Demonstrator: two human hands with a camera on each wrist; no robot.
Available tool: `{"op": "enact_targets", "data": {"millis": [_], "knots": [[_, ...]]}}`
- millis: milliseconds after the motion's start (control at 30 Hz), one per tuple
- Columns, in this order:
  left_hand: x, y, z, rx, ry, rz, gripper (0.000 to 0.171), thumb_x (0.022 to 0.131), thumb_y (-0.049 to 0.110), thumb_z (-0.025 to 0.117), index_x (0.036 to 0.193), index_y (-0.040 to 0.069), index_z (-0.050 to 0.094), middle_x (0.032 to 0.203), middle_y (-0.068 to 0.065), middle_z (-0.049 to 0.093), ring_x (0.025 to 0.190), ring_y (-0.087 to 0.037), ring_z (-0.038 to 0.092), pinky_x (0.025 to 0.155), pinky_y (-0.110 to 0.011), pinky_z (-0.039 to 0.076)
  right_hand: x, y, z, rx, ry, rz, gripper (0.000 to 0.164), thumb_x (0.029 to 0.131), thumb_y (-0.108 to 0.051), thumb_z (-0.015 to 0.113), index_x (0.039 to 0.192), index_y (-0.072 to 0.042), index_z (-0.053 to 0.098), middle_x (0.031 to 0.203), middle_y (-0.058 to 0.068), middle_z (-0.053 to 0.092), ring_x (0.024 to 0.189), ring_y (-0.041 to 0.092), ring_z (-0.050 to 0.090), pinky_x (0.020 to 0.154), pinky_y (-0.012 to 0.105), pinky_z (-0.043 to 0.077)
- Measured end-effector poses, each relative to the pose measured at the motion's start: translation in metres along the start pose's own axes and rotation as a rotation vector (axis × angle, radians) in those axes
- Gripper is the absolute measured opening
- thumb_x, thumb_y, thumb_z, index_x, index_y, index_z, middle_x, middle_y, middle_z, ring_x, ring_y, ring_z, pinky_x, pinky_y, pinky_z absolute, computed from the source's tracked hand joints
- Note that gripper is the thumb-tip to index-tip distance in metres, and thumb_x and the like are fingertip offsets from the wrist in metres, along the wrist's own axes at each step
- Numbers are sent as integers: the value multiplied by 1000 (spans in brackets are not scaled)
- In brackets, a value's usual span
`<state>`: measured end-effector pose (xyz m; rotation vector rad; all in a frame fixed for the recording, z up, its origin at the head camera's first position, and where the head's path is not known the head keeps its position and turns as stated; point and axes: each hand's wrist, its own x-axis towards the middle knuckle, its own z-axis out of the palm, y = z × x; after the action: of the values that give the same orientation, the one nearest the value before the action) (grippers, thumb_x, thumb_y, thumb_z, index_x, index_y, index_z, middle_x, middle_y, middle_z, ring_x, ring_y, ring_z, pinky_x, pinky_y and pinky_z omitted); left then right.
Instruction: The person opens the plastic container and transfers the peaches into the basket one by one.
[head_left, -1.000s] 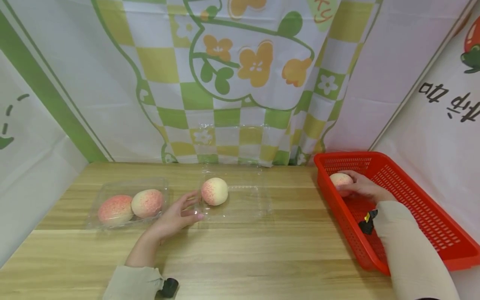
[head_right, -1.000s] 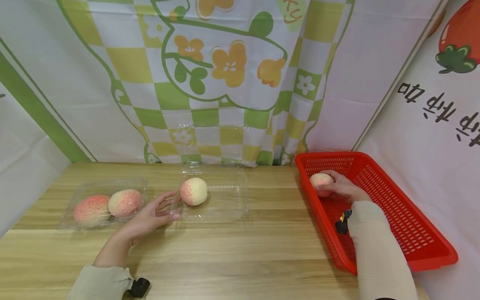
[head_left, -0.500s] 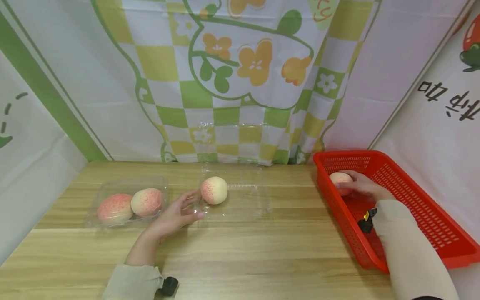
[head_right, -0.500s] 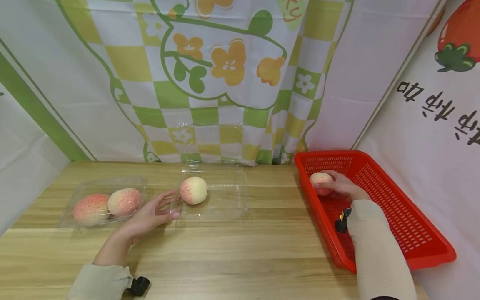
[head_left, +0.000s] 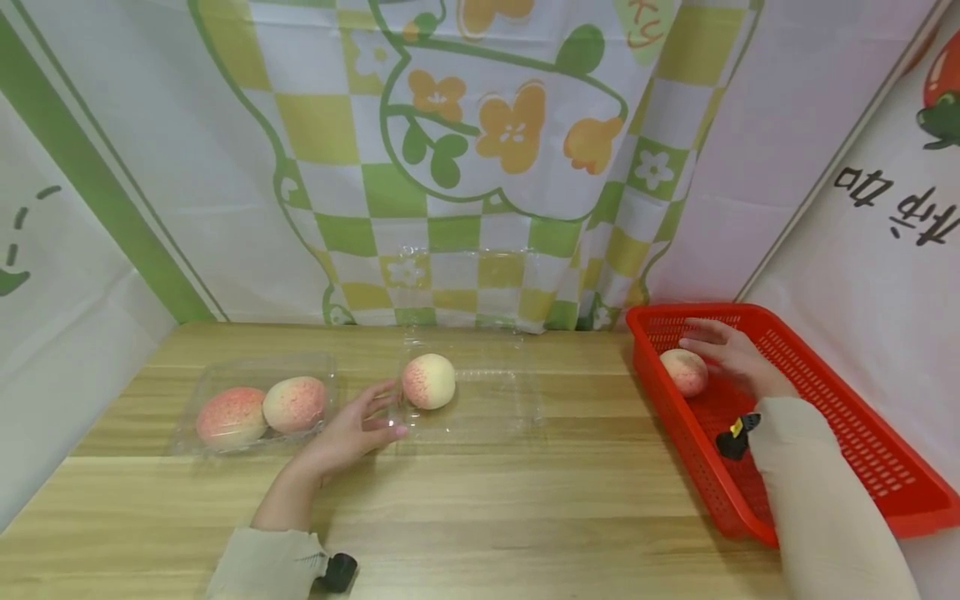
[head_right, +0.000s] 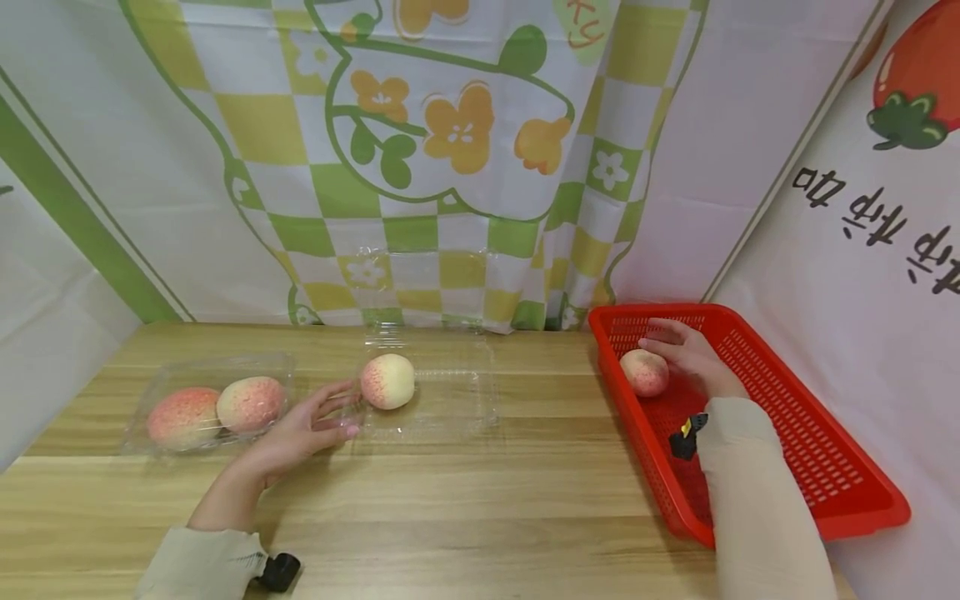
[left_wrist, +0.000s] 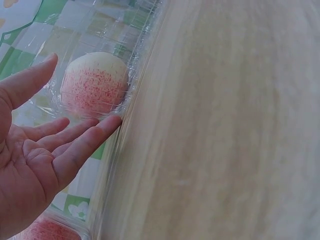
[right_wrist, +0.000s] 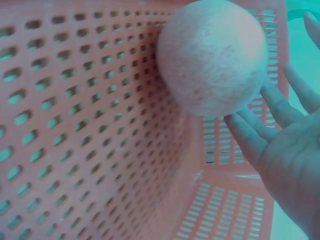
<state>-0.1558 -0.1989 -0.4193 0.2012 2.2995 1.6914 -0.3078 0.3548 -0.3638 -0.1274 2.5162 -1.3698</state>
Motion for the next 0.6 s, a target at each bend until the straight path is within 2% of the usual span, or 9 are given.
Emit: {"op": "enact_targets", "data": {"millis": [67, 100, 200, 267, 333, 467, 600], "knots": [[0, -1, 0, -3, -3, 3, 84, 96, 25, 67, 158, 7, 14, 161, -30, 21, 141, -57, 29, 110, -61, 41, 0, -4, -1, 26, 10, 1, 78, 101, -41, 55, 159, -7, 15, 160, 22, 26, 107, -10, 46, 92, 17, 50], [0, -1, 0, -6, -2, 3, 84, 96, 25, 67, 158, 7, 14, 161, -30, 21, 141, -57, 29, 110, -61, 41, 0, -6, -2, 25, 15, -2, 78, 101, -41, 55, 159, -8, 14, 160, 22, 26, 108, -10, 46, 97, 22, 50], [0, -1, 0, -8, -1, 2, 84, 96, 25, 67, 158, 7, 14, 161, -30, 21, 141, -57, 30, 110, -61, 41, -1, -13, -3, 36, 19, -6, 79, 100, -42, 56, 160, -11, 13, 160, 20, 26, 119, -1, 45, 113, 45, 42], [0, -1, 0, -7, -2, 3, 84, 96, 24, 67, 158, 7, 14, 161, -30, 21, 141, -56, 30, 110, -60, 42, -1, -19, -3, 46, 23, -14, 80, 100, -41, 57, 160, -11, 13, 160, 20, 26, 124, 6, 42, 118, 56, 33], [0, -1, 0, -8, 1, 1, 84, 96, 24, 67, 158, 7, 14, 161, -29, 21, 141, -56, 31, 109, -59, 43, -1, -26, -3, 56, 28, -27, 80, 100, -40, 58, 160, -11, 14, 159, 21, 27, 125, 8, 42, 119, 59, 28], [-1, 0, 0, -6, -1, 7, 84, 95, 24, 68, 158, 6, 14, 161, -30, 21, 141, -56, 31, 109, -58, 43, -1, -39, -2, 46, 39, -68, 77, 100, -39, 57, 160, -13, 16, 161, 20, 26, 121, 6, 43, 120, 57, 29], [0, 1, 1, -1, -2, 9, 84, 95, 24, 68, 158, 6, 14, 160, -30, 22, 141, -56, 32, 109, -58, 44, -3, -53, 0, 38, 49, -100, 74, 101, -39, 57, 160, -17, 18, 163, 19, 24, 132, 20, 40, 120, 58, 28]]}}
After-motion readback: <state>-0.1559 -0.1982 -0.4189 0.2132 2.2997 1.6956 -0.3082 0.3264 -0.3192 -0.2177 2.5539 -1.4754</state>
